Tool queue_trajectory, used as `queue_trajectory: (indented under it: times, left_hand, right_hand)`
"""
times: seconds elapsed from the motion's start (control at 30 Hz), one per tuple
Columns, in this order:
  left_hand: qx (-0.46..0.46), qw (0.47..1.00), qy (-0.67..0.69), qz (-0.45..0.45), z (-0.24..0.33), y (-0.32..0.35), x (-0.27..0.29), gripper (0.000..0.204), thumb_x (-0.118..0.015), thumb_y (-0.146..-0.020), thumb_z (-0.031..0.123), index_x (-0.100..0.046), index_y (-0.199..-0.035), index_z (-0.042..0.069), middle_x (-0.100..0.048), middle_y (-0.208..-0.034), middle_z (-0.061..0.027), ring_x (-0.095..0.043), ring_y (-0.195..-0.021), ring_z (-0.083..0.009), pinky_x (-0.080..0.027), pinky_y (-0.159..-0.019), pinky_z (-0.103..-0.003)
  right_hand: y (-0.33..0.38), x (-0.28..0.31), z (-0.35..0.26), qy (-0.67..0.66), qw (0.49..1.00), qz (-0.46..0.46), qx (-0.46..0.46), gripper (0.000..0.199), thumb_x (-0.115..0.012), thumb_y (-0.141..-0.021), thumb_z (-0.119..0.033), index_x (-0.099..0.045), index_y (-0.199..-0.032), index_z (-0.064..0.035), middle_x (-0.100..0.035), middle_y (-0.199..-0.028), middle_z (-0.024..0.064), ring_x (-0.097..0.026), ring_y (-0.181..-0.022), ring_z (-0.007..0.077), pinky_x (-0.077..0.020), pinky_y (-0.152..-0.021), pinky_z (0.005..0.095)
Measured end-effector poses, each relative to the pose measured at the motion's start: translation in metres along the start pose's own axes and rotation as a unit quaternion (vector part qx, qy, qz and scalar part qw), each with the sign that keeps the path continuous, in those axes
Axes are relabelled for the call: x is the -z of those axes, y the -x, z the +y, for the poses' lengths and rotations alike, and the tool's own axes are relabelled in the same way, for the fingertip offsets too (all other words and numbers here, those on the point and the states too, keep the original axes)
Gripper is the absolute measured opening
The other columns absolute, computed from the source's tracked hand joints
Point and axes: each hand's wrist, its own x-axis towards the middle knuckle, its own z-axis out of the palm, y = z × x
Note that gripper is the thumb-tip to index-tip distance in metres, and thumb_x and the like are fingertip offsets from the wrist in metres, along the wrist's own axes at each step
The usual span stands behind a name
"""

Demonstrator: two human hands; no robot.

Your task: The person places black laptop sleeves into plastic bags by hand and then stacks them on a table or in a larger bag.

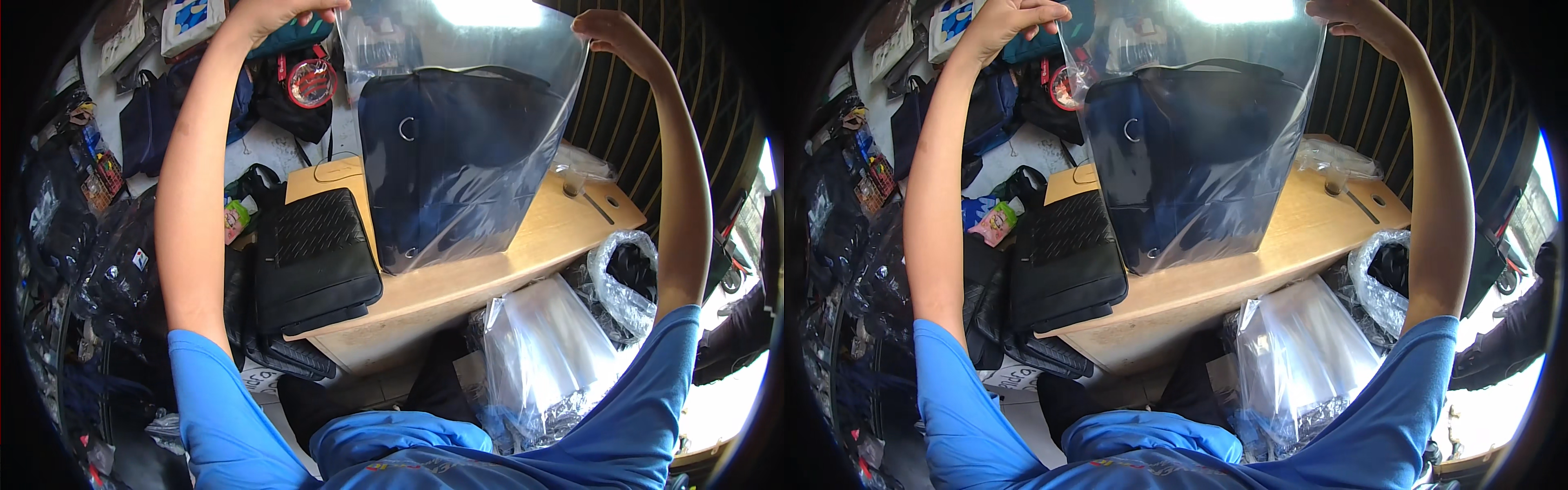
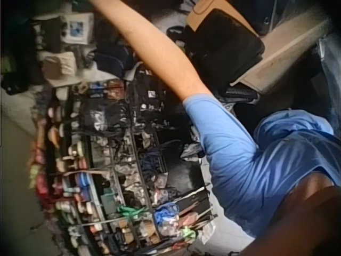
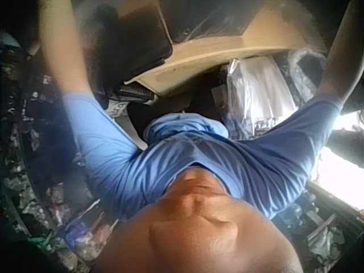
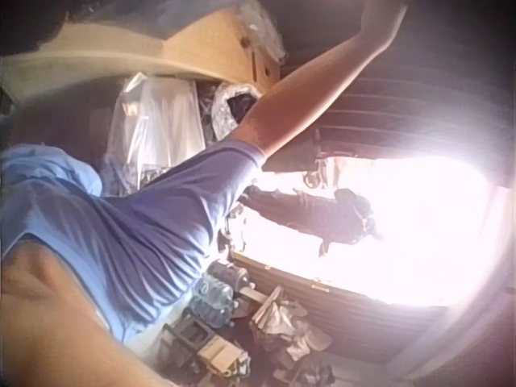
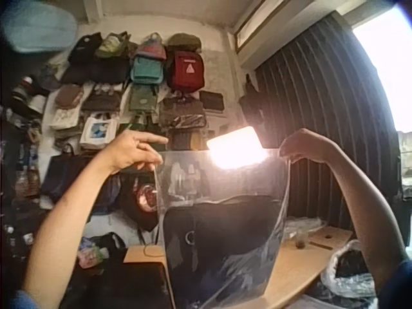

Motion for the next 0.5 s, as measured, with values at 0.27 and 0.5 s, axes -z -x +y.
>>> queue_trajectory:
  times: [0.27,0.5]
  left_hand:
    - [0.048,0.992,0.069,0.091,-0.006,-0.004,-0.018,0.011,-0.062,-0.079,0.005,-0.065,-0.087,-0.002,-0.067,-0.075,-0.0087,-0.062,-0.062,-0.0131,-0.048,-0.055,-0.023]
    - [0.065,0.977,0.161,0.127,-0.011,0.007,-0.034,0.019,-0.062,-0.084,0.013,-0.060,-0.097,0.000,-0.064,-0.079,-0.0056,-0.061,-0.064,-0.0134,-0.049,-0.056,-0.026]
  right_hand:
    - [0.005,-0.008,0.013,-0.227,0.969,0.023,-0.095,0.037,-0.057,-0.090,-0.033,-0.061,-0.107,-0.0008,-0.066,-0.098,0.0109,-0.065,-0.094,0.0179,-0.0516,-0.088,0.0318]
    - [0.015,-0.035,0.009,-0.306,0.941,0.112,-0.088,0.032,-0.056,-0.092,-0.029,-0.060,-0.107,-0.0014,-0.066,-0.097,0.0094,-0.065,-0.093,0.0176,-0.0526,-0.084,0.0283]
